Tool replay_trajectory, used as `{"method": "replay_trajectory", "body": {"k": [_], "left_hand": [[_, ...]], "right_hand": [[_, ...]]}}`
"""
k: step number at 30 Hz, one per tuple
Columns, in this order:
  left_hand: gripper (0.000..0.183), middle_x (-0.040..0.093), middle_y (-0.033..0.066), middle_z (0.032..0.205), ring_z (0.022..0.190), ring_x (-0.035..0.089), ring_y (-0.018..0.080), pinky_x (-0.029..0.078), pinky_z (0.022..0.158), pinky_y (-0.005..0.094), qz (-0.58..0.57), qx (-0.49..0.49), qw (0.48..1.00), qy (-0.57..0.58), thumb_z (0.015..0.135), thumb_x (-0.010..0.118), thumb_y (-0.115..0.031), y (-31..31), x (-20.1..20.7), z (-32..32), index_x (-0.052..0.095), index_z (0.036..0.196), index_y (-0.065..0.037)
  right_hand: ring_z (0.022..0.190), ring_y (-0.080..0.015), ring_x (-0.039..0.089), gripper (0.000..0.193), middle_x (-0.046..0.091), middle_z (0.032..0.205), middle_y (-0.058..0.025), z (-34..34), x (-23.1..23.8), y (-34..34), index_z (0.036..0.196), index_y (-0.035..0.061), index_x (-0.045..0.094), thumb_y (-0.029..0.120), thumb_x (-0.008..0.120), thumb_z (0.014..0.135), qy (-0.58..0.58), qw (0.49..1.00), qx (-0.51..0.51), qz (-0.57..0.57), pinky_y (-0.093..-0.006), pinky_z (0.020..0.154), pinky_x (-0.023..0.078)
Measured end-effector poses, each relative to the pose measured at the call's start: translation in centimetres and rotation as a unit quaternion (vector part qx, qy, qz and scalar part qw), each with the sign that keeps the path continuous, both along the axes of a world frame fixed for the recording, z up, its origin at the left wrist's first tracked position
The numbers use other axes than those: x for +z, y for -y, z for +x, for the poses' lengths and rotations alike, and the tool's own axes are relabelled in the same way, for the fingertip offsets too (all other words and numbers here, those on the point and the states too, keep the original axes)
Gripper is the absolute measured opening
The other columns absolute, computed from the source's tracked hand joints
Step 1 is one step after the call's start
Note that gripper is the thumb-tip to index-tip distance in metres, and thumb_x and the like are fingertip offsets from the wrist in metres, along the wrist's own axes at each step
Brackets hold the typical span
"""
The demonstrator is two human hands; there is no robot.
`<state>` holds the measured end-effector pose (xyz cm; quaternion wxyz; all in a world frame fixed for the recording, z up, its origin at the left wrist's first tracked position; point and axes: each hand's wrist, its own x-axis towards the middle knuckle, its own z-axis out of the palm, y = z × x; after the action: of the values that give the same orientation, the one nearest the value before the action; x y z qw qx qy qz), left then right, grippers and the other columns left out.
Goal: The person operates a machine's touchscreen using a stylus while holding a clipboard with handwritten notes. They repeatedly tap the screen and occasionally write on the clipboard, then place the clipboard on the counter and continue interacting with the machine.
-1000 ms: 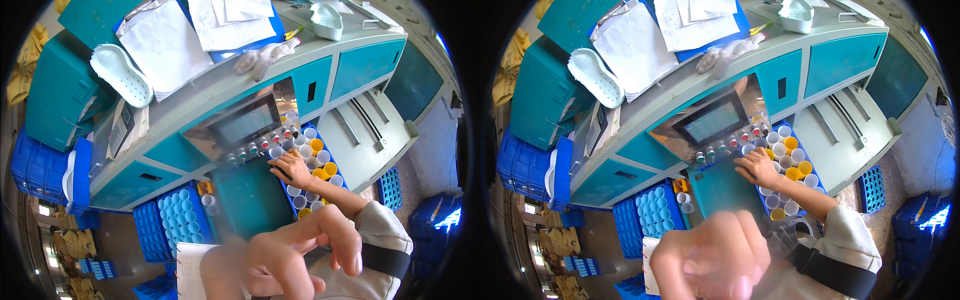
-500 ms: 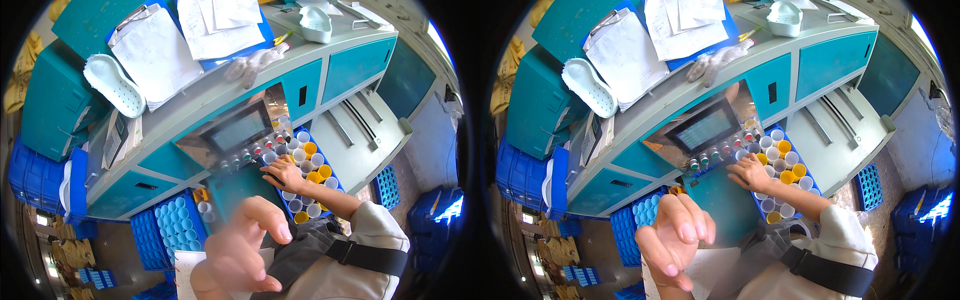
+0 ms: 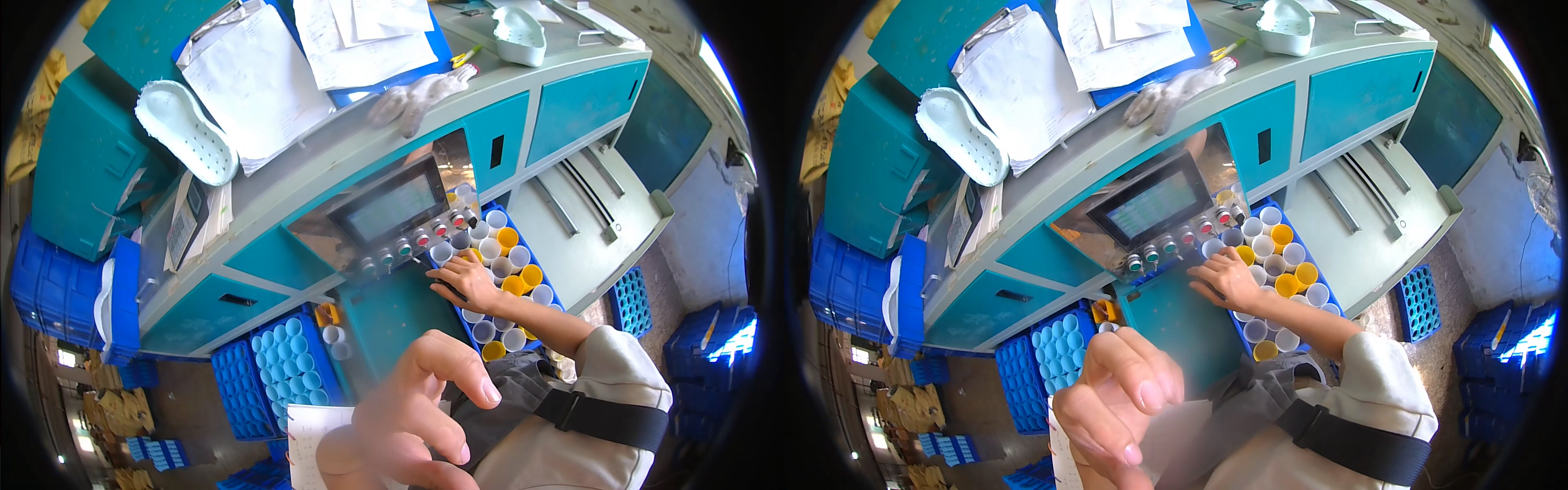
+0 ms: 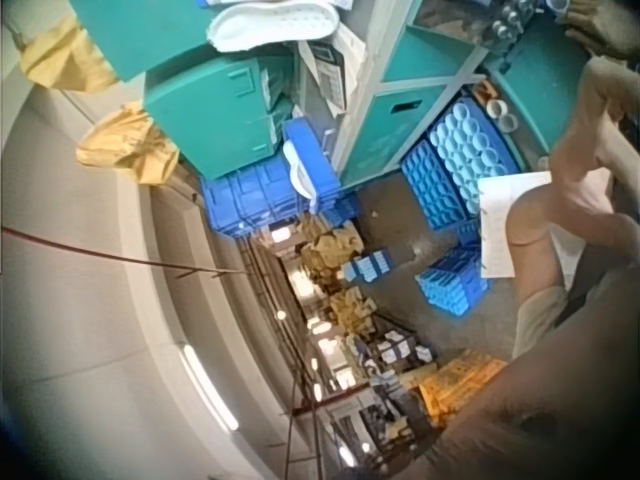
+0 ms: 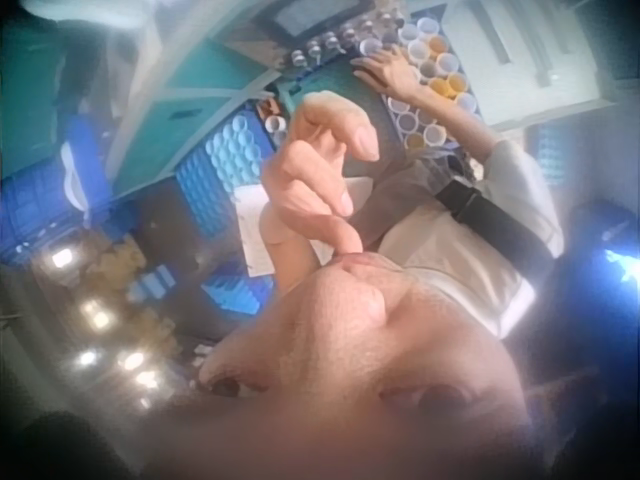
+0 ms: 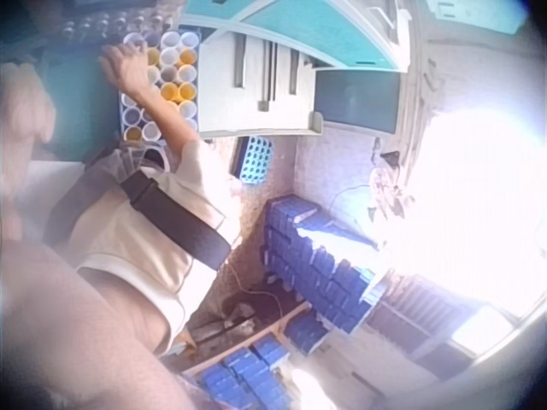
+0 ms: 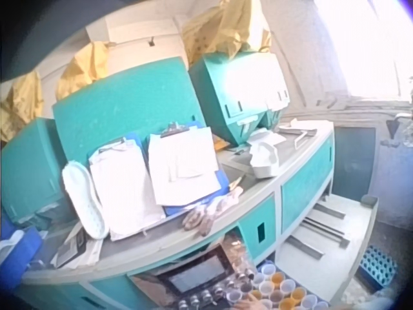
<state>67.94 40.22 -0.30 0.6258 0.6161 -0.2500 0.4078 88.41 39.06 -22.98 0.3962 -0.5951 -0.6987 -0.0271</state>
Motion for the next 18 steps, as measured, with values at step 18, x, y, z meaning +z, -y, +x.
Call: {"method": "replay_trajectory", "body": {"k": [18], "left_hand": [[0.075,0.057,0.0074,0.121,0.107,0.052,0.0258,0.046,0.088,0.0432,-0.324,-0.019,0.940,-0.110,0.095,0.051,-0.088,-1.2,2.6,-2.0,0.062,0.111,-0.016]], "right_hand": [[0.089,-0.0268,0.068,0.024,0.072,0.091,-0.0088,-1.2,0.5,-0.4,0.117,0.0081,0.076,0.025,0.073,0.101,0.013,1.000,0.015,-0.011,-0.0452,0.096,0.047]]}}
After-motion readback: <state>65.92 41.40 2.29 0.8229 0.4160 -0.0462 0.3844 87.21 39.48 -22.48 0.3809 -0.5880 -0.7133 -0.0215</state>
